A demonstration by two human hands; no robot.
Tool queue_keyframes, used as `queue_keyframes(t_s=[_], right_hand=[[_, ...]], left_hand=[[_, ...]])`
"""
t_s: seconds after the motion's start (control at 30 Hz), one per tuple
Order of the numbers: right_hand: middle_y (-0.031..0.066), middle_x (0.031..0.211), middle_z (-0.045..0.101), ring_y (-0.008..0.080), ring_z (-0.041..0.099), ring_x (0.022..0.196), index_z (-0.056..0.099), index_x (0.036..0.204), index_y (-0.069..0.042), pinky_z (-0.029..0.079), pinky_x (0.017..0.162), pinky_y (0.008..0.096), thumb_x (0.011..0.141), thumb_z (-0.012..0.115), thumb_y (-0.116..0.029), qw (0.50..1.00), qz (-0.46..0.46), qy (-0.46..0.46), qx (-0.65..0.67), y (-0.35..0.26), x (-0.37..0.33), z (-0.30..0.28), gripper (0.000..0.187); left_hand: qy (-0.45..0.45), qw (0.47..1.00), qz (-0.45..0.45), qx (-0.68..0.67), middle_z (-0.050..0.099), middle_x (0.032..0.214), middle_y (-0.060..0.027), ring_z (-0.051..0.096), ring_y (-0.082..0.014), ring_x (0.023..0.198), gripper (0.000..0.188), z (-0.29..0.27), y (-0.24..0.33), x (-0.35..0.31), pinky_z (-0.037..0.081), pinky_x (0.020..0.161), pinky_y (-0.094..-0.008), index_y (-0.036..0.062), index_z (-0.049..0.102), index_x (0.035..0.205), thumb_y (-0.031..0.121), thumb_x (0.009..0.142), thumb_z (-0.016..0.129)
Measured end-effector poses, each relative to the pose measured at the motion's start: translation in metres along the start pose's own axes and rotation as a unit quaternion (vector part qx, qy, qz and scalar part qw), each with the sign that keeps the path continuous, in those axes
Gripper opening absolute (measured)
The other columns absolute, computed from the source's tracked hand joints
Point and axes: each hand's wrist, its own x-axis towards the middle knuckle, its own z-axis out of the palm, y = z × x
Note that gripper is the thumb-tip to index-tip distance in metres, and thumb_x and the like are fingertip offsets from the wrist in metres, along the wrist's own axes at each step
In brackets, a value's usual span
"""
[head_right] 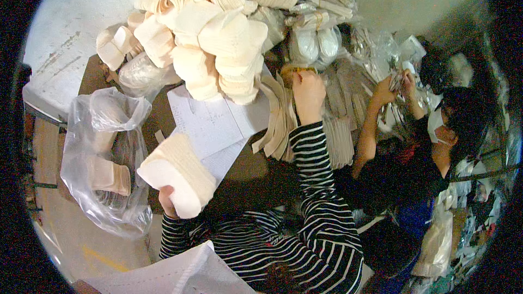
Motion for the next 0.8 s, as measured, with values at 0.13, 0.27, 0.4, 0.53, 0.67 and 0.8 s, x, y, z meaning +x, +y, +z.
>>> queue_keyframes(t_s=[0.13,0.27,0.4,0.53,0.67,0.8], right_hand=[[0.0186,0.108,0.067,0.0382,0.065,0.092,0.068,0.108,-0.005,0.053,0.08,0.0472,0.085,0.073,-0.023,0.995,-0.03,-0.077,-0.054,0.034,0.015,0.033,0.03],[0.0184,0.094,0.069,0.036,0.066,0.09,0.073,0.096,-0.003,0.052,0.08,0.0438,0.083,0.073,-0.017,0.993,-0.035,-0.009,0.115,0.056,0.016,0.044,0.019],[0.0178,0.092,0.07,0.0351,0.067,0.086,0.073,0.093,-0.001,0.052,0.078,0.0422,0.082,0.072,-0.016,0.983,-0.005,0.021,0.181,0.068,0.021,0.042,0.018],[0.0162,0.095,0.069,0.0345,0.066,0.088,0.072,0.094,-0.001,0.052,0.078,0.0428,0.084,0.072,-0.014,0.996,-0.055,0.045,-0.045,0.045,0.015,0.046,0.017],[0.0153,0.093,0.067,0.035,0.065,0.087,0.072,0.093,-0.001,0.052,0.077,0.0418,0.082,0.073,-0.015,0.998,-0.015,0.028,0.048,0.05,0.017,0.039,0.017],[0.0161,0.095,0.07,0.0329,0.067,0.085,0.074,0.092,0.0,0.052,0.078,0.0395,0.081,0.074,-0.01,0.982,-0.034,0.034,0.184,0.07,0.03,0.028,0.015]], left_hand=[[0.012,0.999,0.031,-0.005,0.059,0.123,-0.0174,0.06,-0.035,0.114,0.078,0.012,0.004,-0.007,0.052,0.096,-0.0472,0.0011,0.044,0.137,0.024,0.066,0.063],[-0.013,1.0,-0.026,-0.005,0.058,0.125,-0.0189,0.06,-0.0342,0.113,0.08,0.018,0.011,-0.014,0.052,0.095,-0.0459,0.0012,0.042,0.14,0.025,0.065,0.061],[-0.045,0.998,-0.051,0.013,0.058,0.13,-0.0162,0.058,-0.0345,0.117,0.081,0.008,0.005,-0.005,0.05,0.098,-0.0485,0.0043,0.043,0.141,0.032,0.068,0.065],[-0.05,0.995,-0.086,0.012,0.061,0.126,-0.0166,0.06,-0.0344,0.114,0.076,-0.002,0.003,0.008,0.051,0.096,-0.0489,0.0023,0.046,0.138,0.028,0.068,0.063],[0.013,0.993,-0.089,0.071,0.062,0.123,-0.018,0.062,-0.0324,0.111,0.072,0.011,0.005,0.004,0.052,0.097,-0.0432,-0.0027,0.046,0.137,0.016,0.07,0.062],[-0.069,0.992,-0.101,0.039,0.061,0.122,-0.0179,0.062,-0.0316,0.11,0.073,0.018,0.017,0.0,0.052,0.097,-0.043,-0.0016,0.043,0.138,0.017,0.07,0.061]])
